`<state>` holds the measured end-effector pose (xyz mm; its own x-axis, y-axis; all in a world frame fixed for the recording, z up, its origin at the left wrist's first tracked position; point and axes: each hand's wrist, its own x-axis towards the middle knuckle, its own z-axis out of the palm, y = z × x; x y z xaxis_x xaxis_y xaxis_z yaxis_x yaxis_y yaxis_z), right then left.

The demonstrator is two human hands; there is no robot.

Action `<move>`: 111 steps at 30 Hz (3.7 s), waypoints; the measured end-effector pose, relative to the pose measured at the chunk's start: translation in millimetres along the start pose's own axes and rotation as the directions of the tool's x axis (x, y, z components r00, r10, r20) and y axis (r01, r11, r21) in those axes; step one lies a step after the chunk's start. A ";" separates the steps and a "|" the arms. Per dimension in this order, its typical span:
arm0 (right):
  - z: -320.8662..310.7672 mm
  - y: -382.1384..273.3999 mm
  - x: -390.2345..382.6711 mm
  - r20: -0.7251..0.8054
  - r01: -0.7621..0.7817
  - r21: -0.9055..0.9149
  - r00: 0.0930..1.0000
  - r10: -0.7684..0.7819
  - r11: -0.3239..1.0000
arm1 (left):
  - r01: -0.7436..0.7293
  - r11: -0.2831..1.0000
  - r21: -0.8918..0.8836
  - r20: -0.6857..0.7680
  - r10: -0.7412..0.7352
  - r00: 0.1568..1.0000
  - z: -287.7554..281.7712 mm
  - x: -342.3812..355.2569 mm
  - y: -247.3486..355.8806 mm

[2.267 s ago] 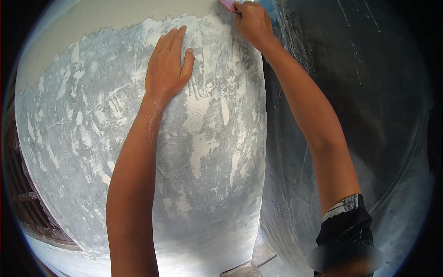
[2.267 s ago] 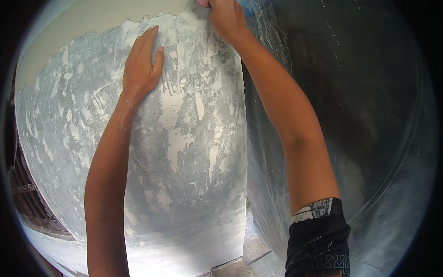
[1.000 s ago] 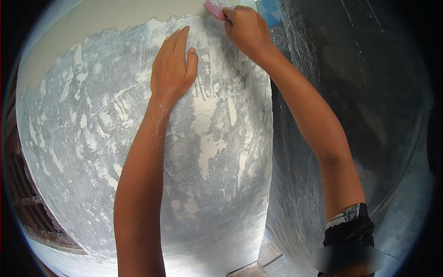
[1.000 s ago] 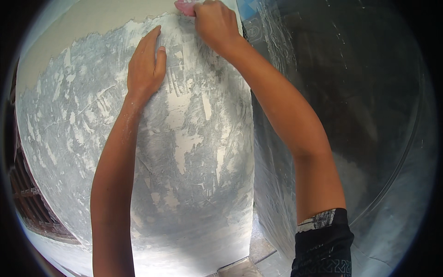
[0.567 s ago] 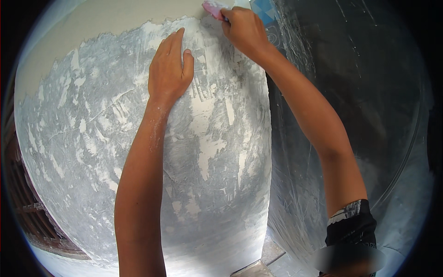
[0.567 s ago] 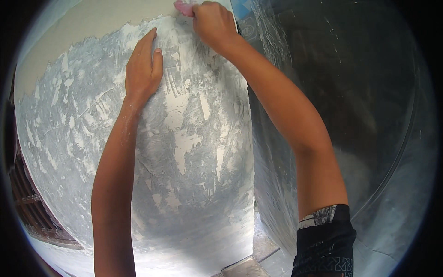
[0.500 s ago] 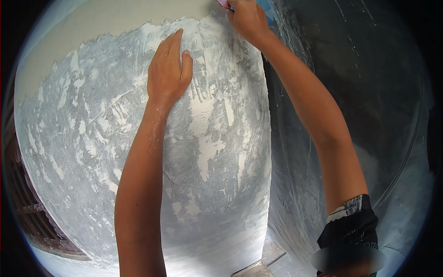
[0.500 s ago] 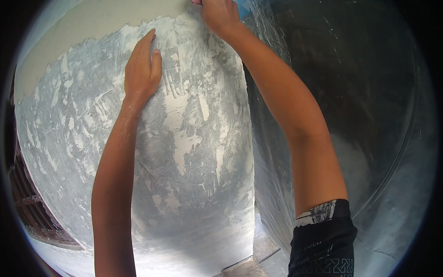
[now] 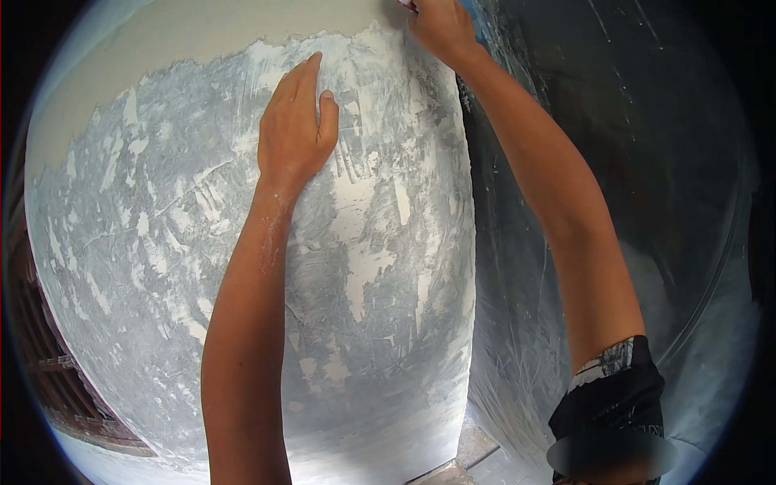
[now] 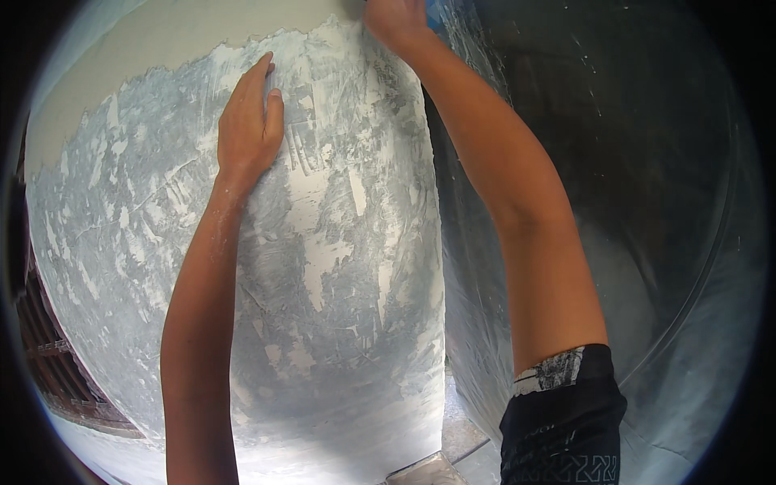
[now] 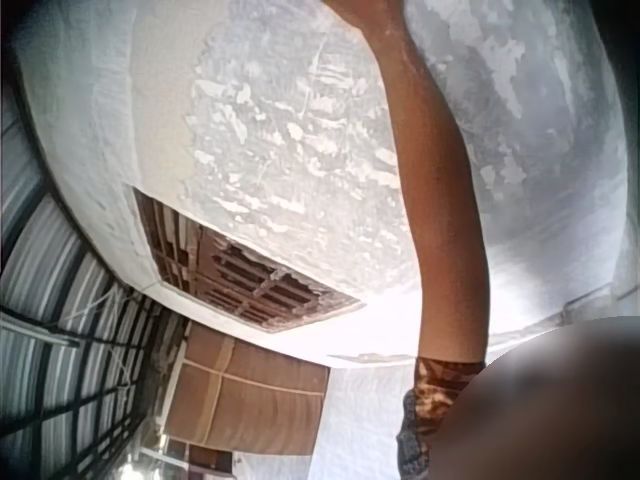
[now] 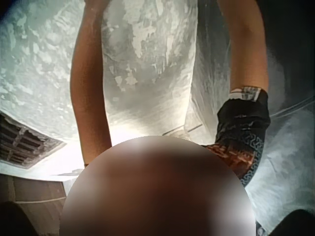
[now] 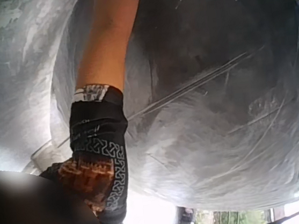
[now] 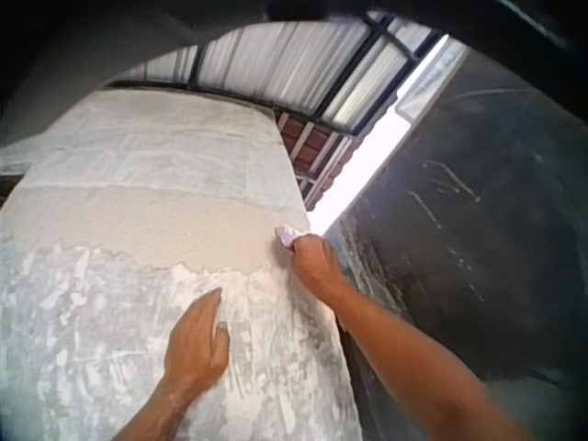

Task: The person applies and smooths wall putty onto a wall and a window frame using a scraper.

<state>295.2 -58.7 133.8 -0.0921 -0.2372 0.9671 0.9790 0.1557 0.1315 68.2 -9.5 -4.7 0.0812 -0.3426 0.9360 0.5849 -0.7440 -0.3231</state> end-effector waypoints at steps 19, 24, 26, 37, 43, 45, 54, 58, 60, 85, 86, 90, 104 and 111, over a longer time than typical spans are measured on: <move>11.0 -23.3 -32.4 0.169 0.244 -0.127 0.960 -0.221 0.961 | 0.022 1.000 0.009 0.022 -0.022 1.000 -7.9 -3.4 -7.9; -9.9 -39.3 -39.5 0.062 0.247 0.015 0.967 -0.248 0.969 | 0.002 1.000 0.025 0.017 -0.002 1.000 -8.6 1.3 -2.5; -8.8 -26.0 -16.4 -0.004 0.183 0.047 0.983 -0.183 0.982 | 0.005 1.000 0.003 0.020 -0.005 1.000 -4.4 0.8 1.6; -6.1 -46.5 -38.3 0.116 0.303 -0.047 0.948 -0.296 0.952 | 0.009 1.000 0.015 0.013 -0.009 1.000 -8.5 -0.5 -4.3; 16.9 8.2 6.9 0.076 0.199 -0.140 0.979 -0.190 0.970 | 0.005 1.000 0.002 0.001 -0.005 1.000 -0.3 0.7 1.4; 21.1 -5.3 -20.8 0.127 0.211 -0.122 0.972 -0.196 0.970 | 0.013 1.000 0.017 0.006 -0.013 1.000 -2.8 -1.8 -2.6; -1.4 -14.3 8.2 0.008 0.014 0.076 1.000 -0.015 0.997 | 0.016 1.000 0.005 0.013 -0.016 1.000 -1.7 1.4 3.0; 7.7 -25.2 -22.6 0.067 0.232 -0.071 0.971 -0.228 0.970 | 0.020 1.000 0.002 0.015 -0.020 1.000 -2.9 0.1 -0.6; 4.1 -48.4 -52.4 0.126 0.327 0.021 0.937 -0.327 0.945 | 0.017 0.999 0.031 0.016 -0.018 1.000 -10.1 -1.7 -5.2; 0.3 -7.8 -30.5 0.151 0.125 -0.111 0.983 -0.107 0.986 | 0.030 0.998 0.063 -0.074 -0.025 0.997 -2.6 -1.6 -6.6; -5.0 -18.7 -45.7 0.215 0.199 -0.121 0.962 -0.170 0.973 | 0.030 0.997 0.070 -0.073 -0.025 0.997 -5.4 -2.3 -6.7; -21.8 -42.1 -59.6 0.173 0.255 0.095 0.948 -0.268 0.962 | 0.010 0.997 0.083 -0.078 -0.003 0.997 -7.4 -0.2 -6.9; -23.7 -50.6 -57.0 0.157 0.211 0.109 0.961 -0.227 0.971 | -0.010 0.996 0.090 -0.065 0.016 0.998 -8.4 0.2 -4.0; 20.8 -4.3 -11.3 0.125 0.079 -0.056 0.990 -0.072 0.995 | 0.009 0.998 0.070 -0.063 -0.005 0.998 -1.3 0.2 -3.3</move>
<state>288.3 -36.8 126.9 -0.1840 -0.1258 0.9748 0.9773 0.0826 0.1951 65.2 -7.9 -3.6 0.0272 -0.3748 0.9267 0.6403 -0.7054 -0.3041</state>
